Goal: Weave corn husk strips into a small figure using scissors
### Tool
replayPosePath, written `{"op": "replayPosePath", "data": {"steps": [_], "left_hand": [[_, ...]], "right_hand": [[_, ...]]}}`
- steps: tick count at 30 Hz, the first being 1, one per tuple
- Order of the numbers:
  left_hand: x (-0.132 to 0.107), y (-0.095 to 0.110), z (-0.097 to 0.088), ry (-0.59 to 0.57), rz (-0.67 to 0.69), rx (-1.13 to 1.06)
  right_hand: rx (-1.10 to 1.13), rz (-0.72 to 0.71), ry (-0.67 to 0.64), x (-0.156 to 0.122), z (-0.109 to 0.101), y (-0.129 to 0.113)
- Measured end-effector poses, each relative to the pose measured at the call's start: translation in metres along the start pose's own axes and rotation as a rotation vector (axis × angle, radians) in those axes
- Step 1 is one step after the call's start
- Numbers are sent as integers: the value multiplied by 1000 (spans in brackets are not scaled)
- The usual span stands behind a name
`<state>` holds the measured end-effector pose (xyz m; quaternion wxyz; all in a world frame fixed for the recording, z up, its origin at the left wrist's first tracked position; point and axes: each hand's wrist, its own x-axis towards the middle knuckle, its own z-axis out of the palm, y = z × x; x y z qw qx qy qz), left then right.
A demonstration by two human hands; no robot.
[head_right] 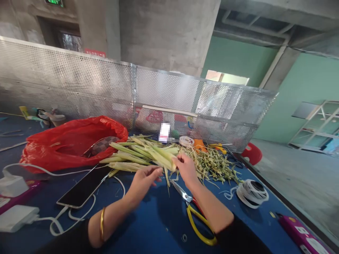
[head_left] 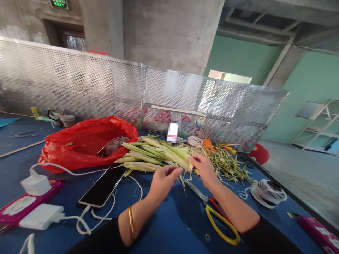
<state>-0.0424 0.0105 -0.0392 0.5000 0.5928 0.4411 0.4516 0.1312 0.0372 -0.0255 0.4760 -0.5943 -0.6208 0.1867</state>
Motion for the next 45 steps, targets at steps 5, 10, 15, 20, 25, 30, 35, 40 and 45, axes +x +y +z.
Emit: {"op": "replayPosePath", "data": {"steps": [5,10,15,20,25,30,35,40,45], "left_hand": [[-2,2,3,16,-130,-276],[-5,-1,9,20,-115,-245],[-7,-1,12,-114,-105,-165],[-9,-4,18,-132,-152,-197],[-9,-5,19,-106,-163,-259],[-10,-4,19,-125,-192,-265],[-13,-2,22,-49,-150,-200],[-13,-7,23,-37,-74,-179],[-10,-12,21,-63,-85,-242]], "right_hand": [[184,85,-65,-57,-14,9],[310,186,-316,-62,-24,5],[310,201,-382,-62,-24,5],[284,171,-325,-69,-14,3],[514,332,-236,-70,-12,-1],[619,422,-267,-67,-13,1],[106,52,-82,-74,-11,1],[-87,-3,-231,-79,-8,1],[171,112,-386,-76,-5,6]]}}
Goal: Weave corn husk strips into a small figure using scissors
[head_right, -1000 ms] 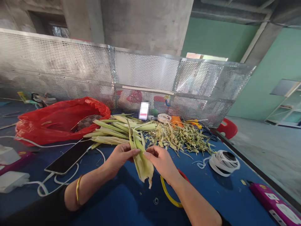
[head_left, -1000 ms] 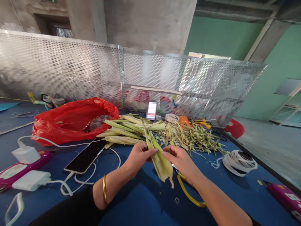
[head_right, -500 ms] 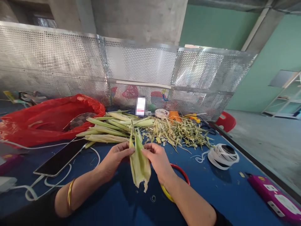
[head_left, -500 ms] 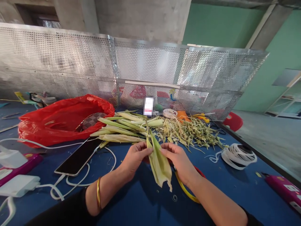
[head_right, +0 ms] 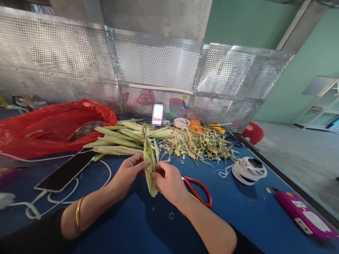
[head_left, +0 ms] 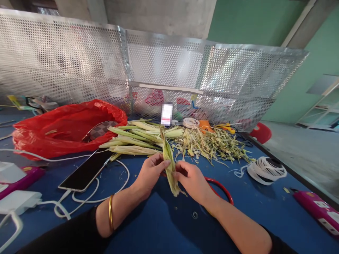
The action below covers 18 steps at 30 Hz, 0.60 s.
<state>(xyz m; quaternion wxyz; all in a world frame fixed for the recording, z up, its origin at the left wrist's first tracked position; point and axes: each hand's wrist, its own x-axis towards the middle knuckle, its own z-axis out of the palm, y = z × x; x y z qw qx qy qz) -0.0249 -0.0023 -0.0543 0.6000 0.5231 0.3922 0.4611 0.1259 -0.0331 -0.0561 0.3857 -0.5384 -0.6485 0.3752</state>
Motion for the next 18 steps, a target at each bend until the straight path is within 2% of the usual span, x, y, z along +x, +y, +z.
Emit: {"op": "replayPosePath", "data": {"steps": [4,12,18], "left_hand": [[1,1,-1,-21,-34,-75],[4,0,-3,106,-132,-159],[5,0,-3,161,-170,-341]], "right_hand": [[146,44,44,2,-2,3],[520,282,119,5,-4,0],[773,343,90,3,-5,-4]]}}
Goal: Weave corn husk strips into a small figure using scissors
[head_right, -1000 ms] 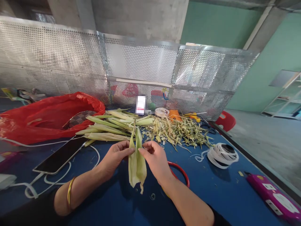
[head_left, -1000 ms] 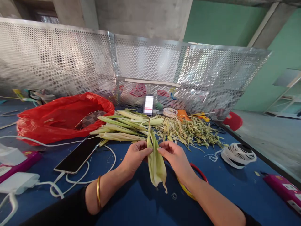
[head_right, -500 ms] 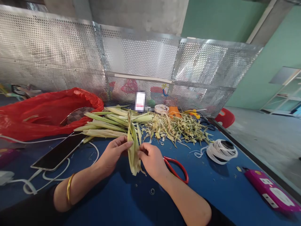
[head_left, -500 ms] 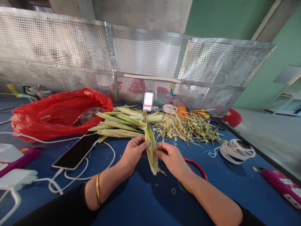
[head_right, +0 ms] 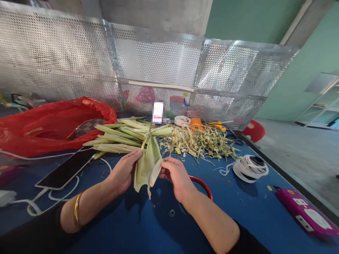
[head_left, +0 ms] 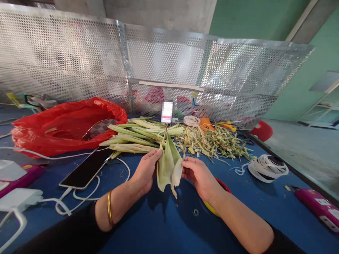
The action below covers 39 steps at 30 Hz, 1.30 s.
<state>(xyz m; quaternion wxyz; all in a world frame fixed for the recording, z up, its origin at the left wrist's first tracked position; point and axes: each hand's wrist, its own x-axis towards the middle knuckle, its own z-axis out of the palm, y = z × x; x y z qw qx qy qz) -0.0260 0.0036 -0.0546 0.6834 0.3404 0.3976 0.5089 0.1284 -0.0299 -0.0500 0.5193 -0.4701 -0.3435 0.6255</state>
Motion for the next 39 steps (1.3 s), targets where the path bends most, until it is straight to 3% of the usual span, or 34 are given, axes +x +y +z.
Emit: {"op": "replayPosePath", "data": {"steps": [3,6,12,15,18,22,27,30,39], "left_hand": [[-4,1,3,-83,-34,6],[-6,1,5,-112,-44,150],[0,-3,-1,91,63,404],[2,-4,-2,117,57,397],[-1,-5,0,41,4,359],[-3,-7,2,-59,61,372],[-4,-7,2,-82,125,513],[-7,-5,4,-119,109,518],[-7,2,6,-10,78,446]], "right_hand": [[73,-6,-7,1,-1,1],[81,-41,0,3,-2,2],[79,-115,24,5,-4,2],[73,-120,21,5,-4,3],[-31,-118,68,4,-4,4],[-198,-129,143,1,-1,3],[-316,-3,-86,-4,4,3],[-401,-2,-108,-4,3,5],[-177,-28,8,-1,-2,5]]}}
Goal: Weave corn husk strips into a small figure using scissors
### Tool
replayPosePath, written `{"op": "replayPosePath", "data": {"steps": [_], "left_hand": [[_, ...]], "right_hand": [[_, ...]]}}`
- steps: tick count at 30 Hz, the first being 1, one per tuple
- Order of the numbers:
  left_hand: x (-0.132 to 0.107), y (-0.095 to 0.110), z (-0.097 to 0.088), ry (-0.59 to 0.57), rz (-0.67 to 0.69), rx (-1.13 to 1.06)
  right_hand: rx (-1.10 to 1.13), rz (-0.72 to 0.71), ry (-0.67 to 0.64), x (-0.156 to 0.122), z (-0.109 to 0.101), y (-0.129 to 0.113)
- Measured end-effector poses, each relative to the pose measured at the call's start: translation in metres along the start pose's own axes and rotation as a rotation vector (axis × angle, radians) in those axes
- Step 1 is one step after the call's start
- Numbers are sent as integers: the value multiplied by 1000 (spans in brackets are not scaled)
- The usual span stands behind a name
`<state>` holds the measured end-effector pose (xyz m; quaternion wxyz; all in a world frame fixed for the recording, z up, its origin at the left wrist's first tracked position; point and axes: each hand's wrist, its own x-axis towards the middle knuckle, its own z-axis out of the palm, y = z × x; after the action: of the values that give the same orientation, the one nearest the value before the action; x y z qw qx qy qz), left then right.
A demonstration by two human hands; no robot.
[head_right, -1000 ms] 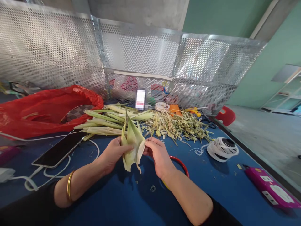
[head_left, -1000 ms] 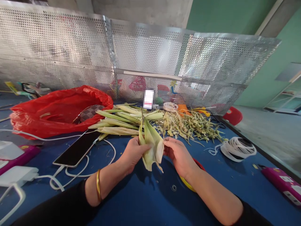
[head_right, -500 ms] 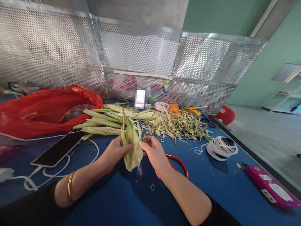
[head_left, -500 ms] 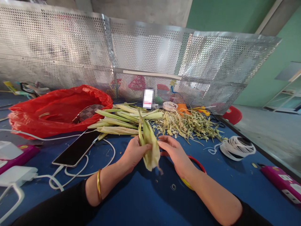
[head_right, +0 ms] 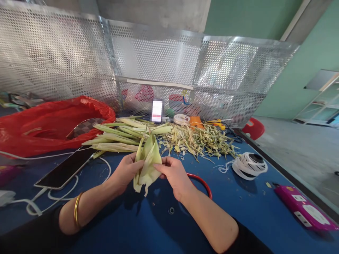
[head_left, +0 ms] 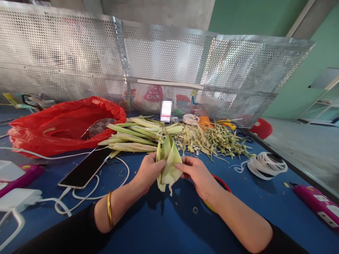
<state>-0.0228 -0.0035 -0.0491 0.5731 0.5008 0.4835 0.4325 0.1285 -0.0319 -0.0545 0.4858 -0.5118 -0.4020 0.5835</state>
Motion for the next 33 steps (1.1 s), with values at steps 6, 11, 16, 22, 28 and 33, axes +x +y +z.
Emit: {"op": "replayPosePath", "data": {"steps": [6,11,16,22,28,33], "left_hand": [[3,-1,-1,69,-8,-49],[6,-1,-3,64,-74,-235],[7,2,-5,109,-48,-315],[11,7,-8,120,-7,-363],[14,11,-10,209,38,-372],[26,25,-29,335,55,-319]], "right_hand": [[388,87,-76,3,-2,1],[530,44,30,6,-5,-4],[587,-44,208,12,-11,-8],[597,-145,255,11,-13,-13],[541,-301,354,16,-20,-18],[473,-435,468,24,-51,-35]]}}
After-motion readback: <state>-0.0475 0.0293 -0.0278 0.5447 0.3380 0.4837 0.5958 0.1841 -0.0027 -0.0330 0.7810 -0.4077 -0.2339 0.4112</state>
